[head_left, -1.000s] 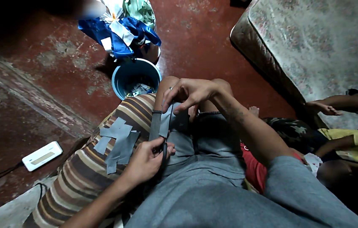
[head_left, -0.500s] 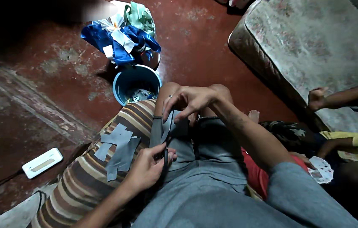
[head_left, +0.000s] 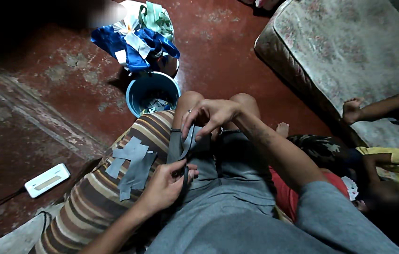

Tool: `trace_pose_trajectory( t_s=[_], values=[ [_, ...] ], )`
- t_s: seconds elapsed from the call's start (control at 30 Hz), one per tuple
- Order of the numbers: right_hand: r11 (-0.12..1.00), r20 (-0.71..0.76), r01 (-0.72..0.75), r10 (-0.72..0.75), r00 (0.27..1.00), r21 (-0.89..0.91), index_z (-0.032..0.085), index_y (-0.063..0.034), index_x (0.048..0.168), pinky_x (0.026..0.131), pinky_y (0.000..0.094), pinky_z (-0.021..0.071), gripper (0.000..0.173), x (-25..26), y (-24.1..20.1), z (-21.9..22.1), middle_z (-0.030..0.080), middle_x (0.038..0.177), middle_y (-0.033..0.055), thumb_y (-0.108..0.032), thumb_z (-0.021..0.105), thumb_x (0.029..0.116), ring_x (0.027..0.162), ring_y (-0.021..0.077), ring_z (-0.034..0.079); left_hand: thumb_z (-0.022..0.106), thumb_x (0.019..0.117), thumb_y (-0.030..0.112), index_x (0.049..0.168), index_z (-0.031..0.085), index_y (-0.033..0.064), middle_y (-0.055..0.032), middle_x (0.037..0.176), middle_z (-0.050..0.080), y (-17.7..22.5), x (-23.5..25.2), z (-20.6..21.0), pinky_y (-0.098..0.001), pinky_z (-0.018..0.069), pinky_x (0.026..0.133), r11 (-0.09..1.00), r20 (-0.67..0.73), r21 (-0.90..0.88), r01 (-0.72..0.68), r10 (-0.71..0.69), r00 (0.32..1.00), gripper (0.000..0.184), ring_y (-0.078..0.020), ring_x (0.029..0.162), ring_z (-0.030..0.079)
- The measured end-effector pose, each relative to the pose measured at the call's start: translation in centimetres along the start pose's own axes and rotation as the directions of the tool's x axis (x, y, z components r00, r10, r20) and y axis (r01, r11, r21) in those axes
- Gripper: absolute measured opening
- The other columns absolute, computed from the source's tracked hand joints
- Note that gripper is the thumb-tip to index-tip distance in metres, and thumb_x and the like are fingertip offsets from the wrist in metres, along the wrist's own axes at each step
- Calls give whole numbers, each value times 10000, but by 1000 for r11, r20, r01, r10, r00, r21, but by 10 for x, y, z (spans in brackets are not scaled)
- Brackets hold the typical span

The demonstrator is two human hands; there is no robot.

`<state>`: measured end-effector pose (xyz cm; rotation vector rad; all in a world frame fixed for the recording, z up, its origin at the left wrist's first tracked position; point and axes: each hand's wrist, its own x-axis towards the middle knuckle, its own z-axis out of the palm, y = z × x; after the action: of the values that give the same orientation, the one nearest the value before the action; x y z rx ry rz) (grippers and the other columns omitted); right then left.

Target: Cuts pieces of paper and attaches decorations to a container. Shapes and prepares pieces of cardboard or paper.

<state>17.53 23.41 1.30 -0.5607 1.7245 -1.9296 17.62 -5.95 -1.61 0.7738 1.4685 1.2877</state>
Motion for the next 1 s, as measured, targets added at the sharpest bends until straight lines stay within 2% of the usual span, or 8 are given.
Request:
trace_pose_trajectory(
  t_s=[0.13,0.23,0.33,0.5,0.63,0.77,0.83,1.0],
  values=[
    [1000,2,-5,5,1000,21,710,60,1109,782,280,605,304,-1,2,1,723,1120,115,-44,749,826,939,124,702,632,1006,140,1288,650,-13,-44,1128,760,-1,-1,0,-327,635,893,1000,13,-23,-20,20,1000,321,-160,996,746],
    [998,8,-4,3,1000,55,708,65,1112,779,290,605,306,-1,5,2,727,1109,123,-17,754,821,917,135,705,630,1007,138,1317,628,-20,-46,1142,756,-2,0,0,-320,632,890,999,18,-23,-45,46,999,348,-157,1004,743],
    [998,-9,1,0,1000,64,712,44,1109,668,237,578,321,-2,6,3,732,1067,100,-66,788,818,817,90,686,636,1008,130,1402,555,-50,-58,1157,754,-3,0,2,-337,629,924,995,5,-48,-83,84,996,440,-179,1020,744],
    [996,-34,-18,20,999,85,725,36,1111,612,217,549,330,-3,10,8,741,1057,89,-78,784,807,752,59,664,639,1007,129,1426,528,-56,-62,1157,753,-2,0,2,-335,631,910,993,8,-70,-91,91,996,471,-183,1006,747],
    [995,-18,20,-18,1000,101,722,46,1112,601,196,523,325,-3,12,8,736,1070,100,-63,774,811,728,35,637,652,997,111,1428,519,-66,-71,1139,759,1,-2,4,-348,637,904,990,5,-109,-86,88,996,485,-200,998,751],
    [991,-1,45,-45,999,125,719,50,1124,642,204,538,340,-1,11,10,727,1088,118,-81,774,816,796,56,660,646,1000,118,1430,526,-52,-66,1170,750,3,-3,4,-337,630,915,993,15,-95,-72,73,997,477,-191,1018,745],
    [992,1,32,-32,999,125,719,47,1125,622,205,531,343,0,13,12,728,1092,117,-64,772,806,775,55,655,636,1008,123,1430,524,-53,-65,1173,749,3,-2,2,-335,626,922,992,33,-93,-83,87,996,471,-190,1027,742],
    [983,23,10,-15,1000,181,712,62,1135,671,224,558,344,1,21,15,727,1078,117,-33,759,808,810,77,674,626,993,26,1463,469,-84,-116,1131,756,12,-3,4,-399,643,900,958,17,-210,-198,206,978,508,-259,989,755]
  ],
)
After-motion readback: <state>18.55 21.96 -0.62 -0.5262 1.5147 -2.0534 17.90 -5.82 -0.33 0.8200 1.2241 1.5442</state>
